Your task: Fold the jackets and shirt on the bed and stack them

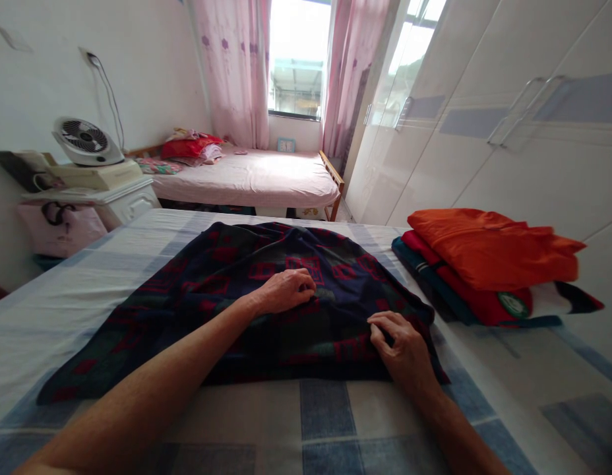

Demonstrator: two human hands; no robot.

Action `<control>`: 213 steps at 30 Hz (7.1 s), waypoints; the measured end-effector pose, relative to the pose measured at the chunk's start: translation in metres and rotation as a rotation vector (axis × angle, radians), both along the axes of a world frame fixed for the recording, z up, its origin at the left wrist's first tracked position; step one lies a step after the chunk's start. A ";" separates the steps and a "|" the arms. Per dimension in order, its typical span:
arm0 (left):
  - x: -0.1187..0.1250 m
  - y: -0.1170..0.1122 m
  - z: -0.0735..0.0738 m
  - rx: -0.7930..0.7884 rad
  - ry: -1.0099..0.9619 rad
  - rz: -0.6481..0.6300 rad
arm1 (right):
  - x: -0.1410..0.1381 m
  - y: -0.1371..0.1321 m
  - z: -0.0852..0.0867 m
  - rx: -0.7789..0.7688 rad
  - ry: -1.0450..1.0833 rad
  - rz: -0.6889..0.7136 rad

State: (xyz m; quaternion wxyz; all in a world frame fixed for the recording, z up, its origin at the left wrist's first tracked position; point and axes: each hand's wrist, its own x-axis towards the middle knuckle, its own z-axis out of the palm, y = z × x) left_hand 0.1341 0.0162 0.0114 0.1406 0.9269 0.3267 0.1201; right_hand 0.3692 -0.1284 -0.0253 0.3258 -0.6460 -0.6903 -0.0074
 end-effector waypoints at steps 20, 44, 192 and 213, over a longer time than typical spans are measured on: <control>0.004 0.006 0.004 0.130 0.194 -0.007 | -0.002 -0.002 0.002 0.016 0.015 0.017; -0.011 -0.001 0.008 0.235 0.188 0.209 | 0.002 0.000 -0.005 0.042 -0.007 -0.030; -0.236 -0.001 -0.050 0.237 0.167 0.562 | -0.114 0.193 0.122 0.102 0.124 0.127; -0.072 -0.052 0.032 -0.103 -0.187 0.127 | 0.028 0.104 0.013 -0.115 -0.258 0.153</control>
